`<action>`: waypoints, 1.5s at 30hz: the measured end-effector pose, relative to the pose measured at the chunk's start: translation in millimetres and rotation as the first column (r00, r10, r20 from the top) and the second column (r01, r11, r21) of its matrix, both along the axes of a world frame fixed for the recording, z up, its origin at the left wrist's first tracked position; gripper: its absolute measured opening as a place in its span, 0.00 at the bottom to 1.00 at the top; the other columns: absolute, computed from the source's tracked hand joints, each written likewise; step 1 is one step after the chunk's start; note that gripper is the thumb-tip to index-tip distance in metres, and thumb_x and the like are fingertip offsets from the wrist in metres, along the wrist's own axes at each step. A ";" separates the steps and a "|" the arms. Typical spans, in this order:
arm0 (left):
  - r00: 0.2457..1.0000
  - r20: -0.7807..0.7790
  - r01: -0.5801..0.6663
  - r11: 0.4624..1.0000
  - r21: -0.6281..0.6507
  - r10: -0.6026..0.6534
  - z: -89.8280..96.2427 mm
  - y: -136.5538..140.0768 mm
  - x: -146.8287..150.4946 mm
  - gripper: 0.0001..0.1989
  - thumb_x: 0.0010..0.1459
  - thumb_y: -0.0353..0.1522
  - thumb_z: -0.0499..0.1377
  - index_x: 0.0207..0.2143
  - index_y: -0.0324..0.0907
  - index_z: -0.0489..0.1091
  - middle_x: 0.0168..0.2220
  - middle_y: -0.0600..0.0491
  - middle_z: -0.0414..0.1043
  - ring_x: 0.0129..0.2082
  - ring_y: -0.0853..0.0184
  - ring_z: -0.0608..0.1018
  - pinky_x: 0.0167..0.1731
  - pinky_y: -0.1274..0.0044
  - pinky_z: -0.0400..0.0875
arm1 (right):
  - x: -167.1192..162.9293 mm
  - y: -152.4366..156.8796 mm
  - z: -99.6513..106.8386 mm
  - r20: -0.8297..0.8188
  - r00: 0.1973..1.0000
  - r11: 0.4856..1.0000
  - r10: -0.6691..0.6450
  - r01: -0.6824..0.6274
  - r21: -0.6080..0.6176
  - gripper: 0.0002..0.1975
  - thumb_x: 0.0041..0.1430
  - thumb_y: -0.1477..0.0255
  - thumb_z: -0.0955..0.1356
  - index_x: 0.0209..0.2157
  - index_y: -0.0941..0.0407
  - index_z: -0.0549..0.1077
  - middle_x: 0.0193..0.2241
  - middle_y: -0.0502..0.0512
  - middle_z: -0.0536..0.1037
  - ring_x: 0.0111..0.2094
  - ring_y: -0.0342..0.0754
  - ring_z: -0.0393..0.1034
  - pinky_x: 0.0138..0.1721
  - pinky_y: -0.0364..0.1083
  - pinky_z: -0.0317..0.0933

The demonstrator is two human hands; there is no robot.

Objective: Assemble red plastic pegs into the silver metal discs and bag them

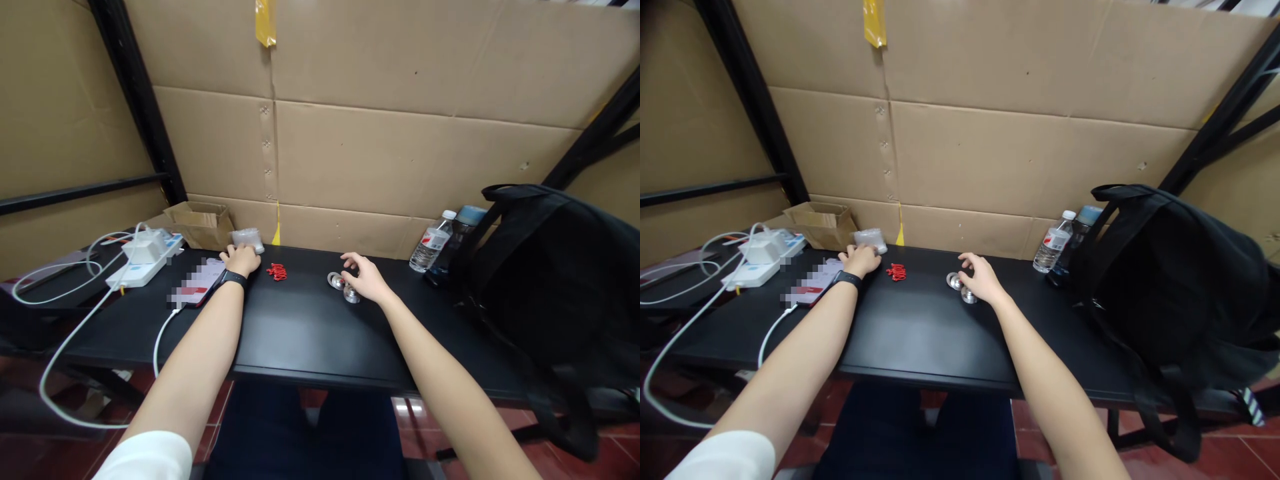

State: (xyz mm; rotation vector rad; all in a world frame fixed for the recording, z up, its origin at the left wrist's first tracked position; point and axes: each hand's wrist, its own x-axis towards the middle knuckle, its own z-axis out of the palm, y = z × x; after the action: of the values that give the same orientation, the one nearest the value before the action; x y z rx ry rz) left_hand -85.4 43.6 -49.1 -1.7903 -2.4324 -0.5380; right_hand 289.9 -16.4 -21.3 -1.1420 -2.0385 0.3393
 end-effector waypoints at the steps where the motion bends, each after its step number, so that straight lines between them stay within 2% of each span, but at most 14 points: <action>1: 1.000 0.000 0.002 1.000 -0.012 -0.002 -0.5 0.4 0.3 0.21 0.59 0.39 0.53 0.52 0.47 0.77 0.61 0.41 0.68 0.61 0.39 0.60 0.54 0.50 0.56 | -0.7 -0.5 -0.9 0.053 0.999 1.000 -0.012 0.010 0.022 0.19 0.55 0.72 0.71 0.50 0.51 0.73 0.41 0.54 0.78 0.42 0.51 0.68 0.44 0.50 0.64; 4: 1.000 0.014 0.010 1.000 -0.017 -0.009 -1.1 0.6 1.7 0.23 0.60 0.39 0.53 0.54 0.46 0.75 0.61 0.40 0.67 0.62 0.38 0.60 0.55 0.49 0.55 | -4.4 -4.8 -1.5 0.207 0.978 1.000 -0.021 0.021 0.003 0.19 0.55 0.68 0.72 0.50 0.52 0.74 0.43 0.56 0.78 0.45 0.54 0.68 0.48 0.52 0.62; 8: 0.997 0.075 0.012 1.000 0.016 -0.013 -0.5 0.2 2.7 0.32 0.58 0.40 0.54 0.66 0.45 0.63 0.64 0.38 0.65 0.62 0.38 0.61 0.54 0.48 0.55 | -9.8 -11.3 -1.2 0.376 0.925 0.995 -0.062 0.089 -0.054 0.21 0.52 0.66 0.75 0.49 0.50 0.75 0.45 0.56 0.79 0.48 0.57 0.69 0.48 0.52 0.59; 10: 0.996 0.090 0.015 1.000 0.021 -0.016 0.1 0.0 2.8 0.34 0.58 0.40 0.54 0.67 0.45 0.60 0.64 0.37 0.64 0.63 0.38 0.60 0.55 0.47 0.55 | -11.7 -12.8 -1.2 0.407 0.910 0.991 -0.077 0.114 -0.067 0.21 0.52 0.66 0.75 0.49 0.49 0.76 0.45 0.55 0.79 0.48 0.58 0.69 0.47 0.52 0.59; 17: 0.998 0.065 0.010 1.000 -0.013 -0.010 1.0 -1.2 4.5 0.30 0.60 0.41 0.53 0.65 0.46 0.64 0.65 0.39 0.63 0.64 0.40 0.59 0.56 0.48 0.55 | -13.4 -12.6 -2.8 0.388 0.915 0.989 -0.115 0.141 -0.039 0.21 0.53 0.66 0.74 0.50 0.49 0.75 0.45 0.55 0.80 0.47 0.57 0.71 0.45 0.50 0.59; 22: 0.999 -0.030 0.019 0.999 0.026 -0.018 -1.2 0.1 5.3 0.22 0.61 0.36 0.53 0.54 0.42 0.75 0.63 0.37 0.66 0.63 0.42 0.60 0.55 0.50 0.58 | -13.3 -12.0 -2.5 0.402 0.910 0.991 -0.102 0.130 -0.042 0.17 0.52 0.67 0.74 0.45 0.49 0.76 0.43 0.53 0.80 0.45 0.54 0.73 0.42 0.48 0.58; 25: 0.998 -0.054 0.044 0.997 0.057 -0.041 -3.3 2.6 4.2 0.19 0.61 0.34 0.52 0.50 0.43 0.77 0.65 0.40 0.64 0.64 0.44 0.61 0.56 0.51 0.58 | -13.2 -11.7 -2.2 0.407 0.908 0.991 -0.096 0.124 -0.042 0.16 0.52 0.68 0.74 0.44 0.50 0.76 0.43 0.54 0.80 0.45 0.54 0.73 0.41 0.47 0.59; 31: 0.997 0.023 0.075 0.996 -0.038 -0.074 -5.4 7.8 1.1 0.23 0.62 0.36 0.50 0.56 0.44 0.73 0.69 0.42 0.58 0.64 0.44 0.62 0.58 0.48 0.56 | -12.0 -11.3 -3.5 0.385 0.920 0.991 -0.080 0.114 -0.067 0.15 0.53 0.69 0.73 0.44 0.50 0.76 0.42 0.53 0.80 0.44 0.53 0.74 0.42 0.47 0.60; 36: 0.997 0.034 0.075 0.997 -0.036 -0.074 -6.2 6.9 2.8 0.25 0.60 0.37 0.52 0.59 0.46 0.70 0.70 0.42 0.56 0.66 0.42 0.60 0.58 0.47 0.55 | -10.6 -9.3 -6.0 0.375 0.924 0.989 -0.073 0.115 -0.091 0.14 0.52 0.71 0.73 0.42 0.50 0.76 0.40 0.52 0.80 0.42 0.51 0.75 0.41 0.46 0.61; 41: 0.998 0.009 0.066 0.997 -0.046 -0.066 -4.0 2.9 6.4 0.28 0.59 0.36 0.52 0.62 0.47 0.68 0.71 0.43 0.53 0.69 0.43 0.55 0.60 0.49 0.53 | -8.6 -4.1 -11.1 0.316 0.944 0.983 -0.089 0.134 -0.125 0.23 0.49 0.70 0.75 0.49 0.50 0.73 0.42 0.53 0.82 0.42 0.52 0.77 0.43 0.47 0.64; 45: 0.998 -0.014 0.069 0.997 -0.026 -0.069 0.8 -0.6 10.5 0.28 0.58 0.36 0.53 0.62 0.46 0.67 0.70 0.41 0.55 0.68 0.42 0.56 0.58 0.48 0.54 | -8.1 -2.5 -13.0 0.321 0.942 0.984 -0.099 0.141 -0.111 0.24 0.48 0.69 0.75 0.49 0.49 0.73 0.41 0.52 0.83 0.42 0.52 0.78 0.42 0.47 0.65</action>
State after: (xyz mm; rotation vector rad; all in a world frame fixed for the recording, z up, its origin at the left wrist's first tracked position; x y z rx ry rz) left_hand -74.9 43.0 -48.3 -1.8869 -2.3865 -0.5003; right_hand 281.8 -19.0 -34.3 -1.4755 -2.2321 0.2465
